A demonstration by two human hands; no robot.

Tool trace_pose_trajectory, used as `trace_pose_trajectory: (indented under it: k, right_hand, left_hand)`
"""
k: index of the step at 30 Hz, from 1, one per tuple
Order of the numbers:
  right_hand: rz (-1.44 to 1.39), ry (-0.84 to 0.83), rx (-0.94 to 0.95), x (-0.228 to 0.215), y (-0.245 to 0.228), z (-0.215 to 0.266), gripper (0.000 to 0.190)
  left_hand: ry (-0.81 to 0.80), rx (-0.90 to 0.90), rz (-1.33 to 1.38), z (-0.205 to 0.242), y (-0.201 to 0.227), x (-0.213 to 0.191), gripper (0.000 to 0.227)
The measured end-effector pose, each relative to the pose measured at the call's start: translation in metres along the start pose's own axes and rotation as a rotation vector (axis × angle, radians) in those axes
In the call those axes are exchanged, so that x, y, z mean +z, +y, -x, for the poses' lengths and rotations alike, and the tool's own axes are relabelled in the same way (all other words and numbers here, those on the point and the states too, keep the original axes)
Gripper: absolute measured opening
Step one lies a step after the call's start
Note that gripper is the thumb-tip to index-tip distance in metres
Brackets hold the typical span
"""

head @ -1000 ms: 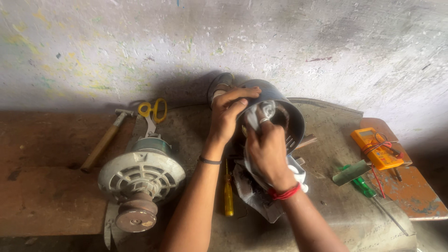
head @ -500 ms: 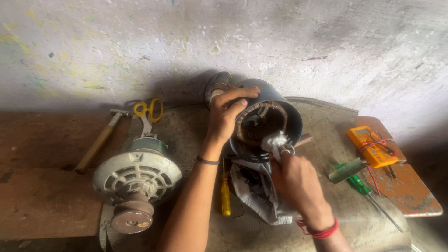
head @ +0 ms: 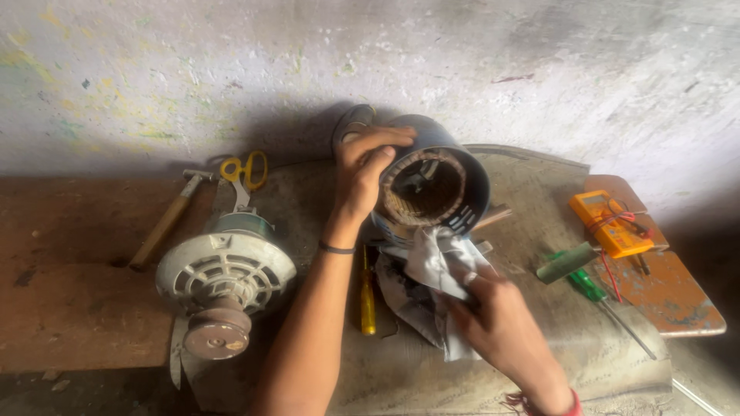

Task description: The person cleans the interior of a cylindrical motor stator using a white cloth and a yellow screwdriver. They wipe the copper windings and slots with the cloth, then use the screwdriver to scrape or adjust the internal components.

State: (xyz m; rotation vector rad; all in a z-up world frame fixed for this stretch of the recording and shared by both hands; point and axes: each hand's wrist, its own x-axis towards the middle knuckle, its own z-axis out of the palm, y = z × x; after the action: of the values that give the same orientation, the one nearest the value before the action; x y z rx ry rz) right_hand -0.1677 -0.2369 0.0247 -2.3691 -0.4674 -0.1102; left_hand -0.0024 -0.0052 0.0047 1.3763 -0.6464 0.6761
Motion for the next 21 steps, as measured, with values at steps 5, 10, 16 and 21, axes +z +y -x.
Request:
trace_pose_trajectory:
  k: [5,10,16,21]
  right_hand:
    - [0.190,0.439,-0.224,-0.030,0.020,0.023,0.030]
    - [-0.906,0.241,0.017,-0.015,0.065,0.063,0.022]
    - [-1.406,0.191,0.220,-0.028,0.048,0.057,0.066]
    - [-0.361,0.008,0.395,-0.070,0.057,0.044,0.058]
  left_hand:
    - [0.114,0.295,-0.450,0.028,0.062,0.023,0.022]
    - [-0.307,0.049,0.069,0.088,0.109,0.072,0.045]
    - [-0.905,-0.581,0.186,0.125,0.081,0.073,0.045]
    - [-0.919,-0.712,0.579,0.090,-0.008,0.042,0.023]
